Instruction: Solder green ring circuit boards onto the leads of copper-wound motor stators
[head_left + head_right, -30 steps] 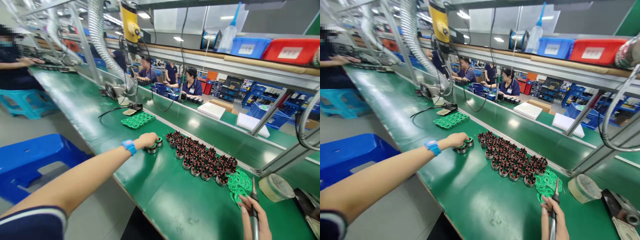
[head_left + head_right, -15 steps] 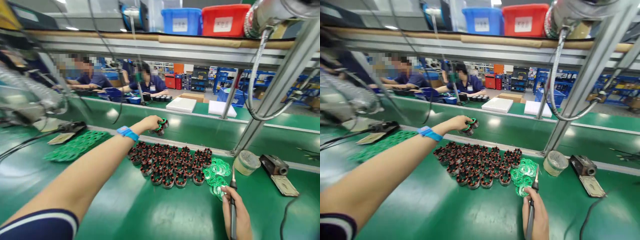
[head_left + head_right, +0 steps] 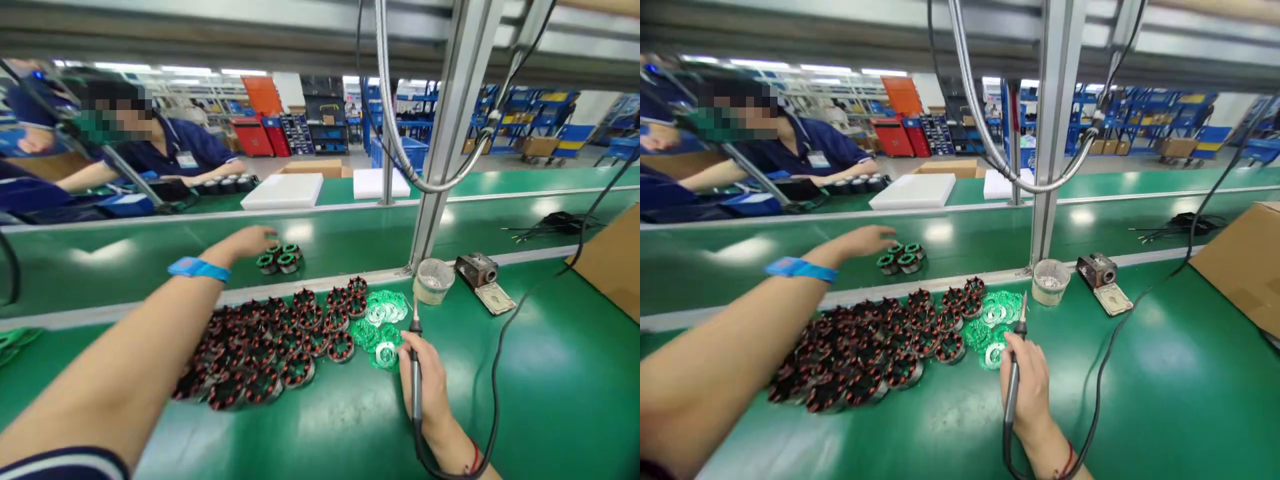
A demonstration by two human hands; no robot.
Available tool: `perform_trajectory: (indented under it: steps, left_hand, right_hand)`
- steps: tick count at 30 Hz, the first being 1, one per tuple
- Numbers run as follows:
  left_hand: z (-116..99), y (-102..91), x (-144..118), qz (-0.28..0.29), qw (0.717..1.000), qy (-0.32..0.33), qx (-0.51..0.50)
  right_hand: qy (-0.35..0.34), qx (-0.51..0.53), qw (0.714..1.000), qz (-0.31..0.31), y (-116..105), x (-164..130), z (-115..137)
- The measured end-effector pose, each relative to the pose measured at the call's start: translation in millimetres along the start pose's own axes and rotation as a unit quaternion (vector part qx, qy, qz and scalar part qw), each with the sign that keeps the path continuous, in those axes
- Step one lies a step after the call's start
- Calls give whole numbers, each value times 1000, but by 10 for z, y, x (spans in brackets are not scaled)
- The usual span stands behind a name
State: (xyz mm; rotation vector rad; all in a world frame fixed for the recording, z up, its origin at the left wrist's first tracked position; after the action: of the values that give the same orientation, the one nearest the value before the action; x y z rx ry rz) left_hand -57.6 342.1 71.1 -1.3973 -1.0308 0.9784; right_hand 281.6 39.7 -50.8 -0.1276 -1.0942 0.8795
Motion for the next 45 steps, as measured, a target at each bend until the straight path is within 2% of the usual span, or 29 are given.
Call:
perform_trajectory:
  steps: [2, 4, 7, 10, 11, 13, 15, 19, 23, 25, 27, 29, 32, 34, 37, 40, 45]
  left_hand:
    - [102, -84, -285, 18, 999, -20, -38]
    - [138, -69, -666, 42, 995, -30, -80]
    - [-16, 70, -1362, 53, 987, 28, -148]
    - [-282, 321, -2038, 47, 984, 92, -144]
    - [-359, 426, -2216, 28, 985, 102, -137]
    - [-486, 652, -2480, -6, 987, 104, -121]
    - [-602, 868, -2646, -33, 992, 80, -95]
    - [-903, 1128, -2876, -111, 993, 19, -34]
    - [-1165, 1183, -3065, -166, 982, 43, -76]
    - [-1201, 1194, -3120, -188, 975, 46, -113]
    - [-1178, 1228, -3158, -203, 968, 16, -144]
    - [-1129, 1299, -3200, -187, 967, -35, -172]
    - [-1083, 1420, -3288, -117, 969, -124, -178]
    - [-1113, 1453, -3329, -68, 973, -146, -165]
    - [-1219, 1403, -3280, -31, 976, -128, -176]
    - [-1317, 1321, -3124, -25, 965, -101, -239]
    - [-1481, 1318, -2923, 4, 917, -7, -400]
  right_hand:
    - [18, 31, 999, 26, -41, 23, 38]
    - [56, 90, 993, 51, -56, 39, 51]
    - [120, 150, 977, 88, -30, 44, 36]
    - [124, 144, 975, 119, -8, 48, 29]
    - [115, 137, 976, 127, -5, 52, 30]
    - [97, 128, 977, 138, -5, 64, 32]
    - [90, 124, 978, 140, -12, 79, 31]
    - [104, 127, 977, 138, -52, 114, -6]
    - [142, 92, 978, 125, -108, 151, -122]
    - [147, 47, 975, 158, -104, 150, -171]
    - [139, 10, 968, 211, -72, 129, -183]
    - [114, -6, 959, 258, -20, 98, -148]
    - [57, -20, 950, 306, 69, 67, -46]
    - [30, -35, 942, 332, 125, 67, 8]
    - [16, -56, 933, 354, 182, 88, 34]
    - [1, -63, 930, 361, 190, 94, 32]
    - [-58, -44, 920, 384, 86, -30, 102]
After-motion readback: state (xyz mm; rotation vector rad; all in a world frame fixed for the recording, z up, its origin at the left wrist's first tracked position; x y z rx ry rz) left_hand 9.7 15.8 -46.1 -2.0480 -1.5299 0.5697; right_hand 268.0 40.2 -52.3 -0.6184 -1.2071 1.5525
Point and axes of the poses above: each hand's wrist, its own x-axis towards the middle knuckle, its own y-axis out of the palm, z = x × y, the point moved 2 cm from there along x, towards the middle knuckle, and after that the axes turned 5 degrees about -x, right-handed, at the moved point
